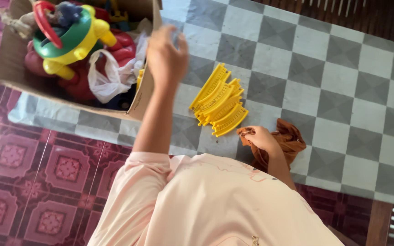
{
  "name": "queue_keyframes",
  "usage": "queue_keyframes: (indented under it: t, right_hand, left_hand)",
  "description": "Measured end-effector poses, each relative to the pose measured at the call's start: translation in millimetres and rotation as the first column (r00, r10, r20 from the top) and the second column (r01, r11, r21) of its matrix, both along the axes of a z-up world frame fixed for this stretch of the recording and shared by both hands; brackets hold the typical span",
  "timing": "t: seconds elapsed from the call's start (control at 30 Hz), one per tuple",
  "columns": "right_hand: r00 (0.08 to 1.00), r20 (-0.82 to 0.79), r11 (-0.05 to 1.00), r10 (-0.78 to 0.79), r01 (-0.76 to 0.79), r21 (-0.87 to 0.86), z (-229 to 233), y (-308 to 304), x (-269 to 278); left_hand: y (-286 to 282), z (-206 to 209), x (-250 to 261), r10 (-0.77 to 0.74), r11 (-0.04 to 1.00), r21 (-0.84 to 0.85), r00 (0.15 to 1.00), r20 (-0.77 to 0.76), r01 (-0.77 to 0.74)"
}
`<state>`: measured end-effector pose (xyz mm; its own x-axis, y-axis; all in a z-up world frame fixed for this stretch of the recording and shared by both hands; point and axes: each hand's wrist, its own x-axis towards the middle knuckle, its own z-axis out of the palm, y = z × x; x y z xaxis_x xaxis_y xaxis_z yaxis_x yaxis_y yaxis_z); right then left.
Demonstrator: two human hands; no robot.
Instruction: The person wipes several yellow plastic track pieces and toy animal figurines with a brown cloth, picking them up from a table and placing them back down before returning to a cardboard box to retrieve more items.
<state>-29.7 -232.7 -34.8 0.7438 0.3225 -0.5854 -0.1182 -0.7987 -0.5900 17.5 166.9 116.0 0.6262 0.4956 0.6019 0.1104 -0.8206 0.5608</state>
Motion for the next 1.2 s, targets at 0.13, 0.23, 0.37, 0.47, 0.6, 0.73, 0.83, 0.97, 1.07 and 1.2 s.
queue_keyframes:
  t: [0.13,0.23,0.37,0.47,0.6,0.73,0.83,0.97,1.07,1.2]
  right_hand:
    - [1.000,-0.014,0.999,0.002,-0.002,0.047,-21,-11,0]
    - [1.000,-0.018,0.999,-0.004,0.004,0.033,-29,-13,-1]
    - [0.994,-0.093,0.997,-0.056,0.052,-0.050,-32,-9,-4]
    - [0.996,-0.075,0.999,-0.040,0.041,0.010,-34,-6,-3]
    - [0.997,-0.058,0.999,-0.042,0.041,-0.013,-47,-6,-1]
    - [0.995,-0.055,0.996,-0.078,0.080,0.026,-51,-10,-11]
    - [0.997,-0.039,0.997,-0.069,0.069,0.017,-51,-10,-9]
    - [0.996,-0.036,0.995,-0.085,0.087,0.049,-52,-14,-9]
    - [0.990,-0.062,0.992,-0.123,0.125,0.015,-49,-14,-9]
    - [0.995,-0.018,0.995,-0.103,0.102,-0.012,-37,-13,-14]
  left_hand:
    - [74,3,-7,0.365,0.923,0.153,0.930,-0.049,-0.354]
    - [125,-6,-13,0.618,0.786,0.139,0.772,-0.148,-0.602]
    - [149,-5,-19,0.666,0.661,-0.106,0.647,-0.371,-0.743]
    - [154,12,-26,0.669,0.351,-0.667,0.674,-0.313,-0.657]
    - [169,5,-32,0.807,0.281,-0.651,0.541,-0.238,-0.705]
    - [202,-22,-31,0.829,-0.135,-0.981,0.559,-0.035,0.138]
    - [213,-34,-27,0.846,-0.131,-0.964,0.533,0.014,0.233]
    - [200,-16,-36,0.899,-0.034,-0.969,0.417,-0.137,-0.245]
    - [208,-7,-46,0.819,0.214,-0.599,0.476,-0.320,-0.772]
    - [277,-16,-30,0.814,0.344,-0.468,0.507,-0.284,-0.814]
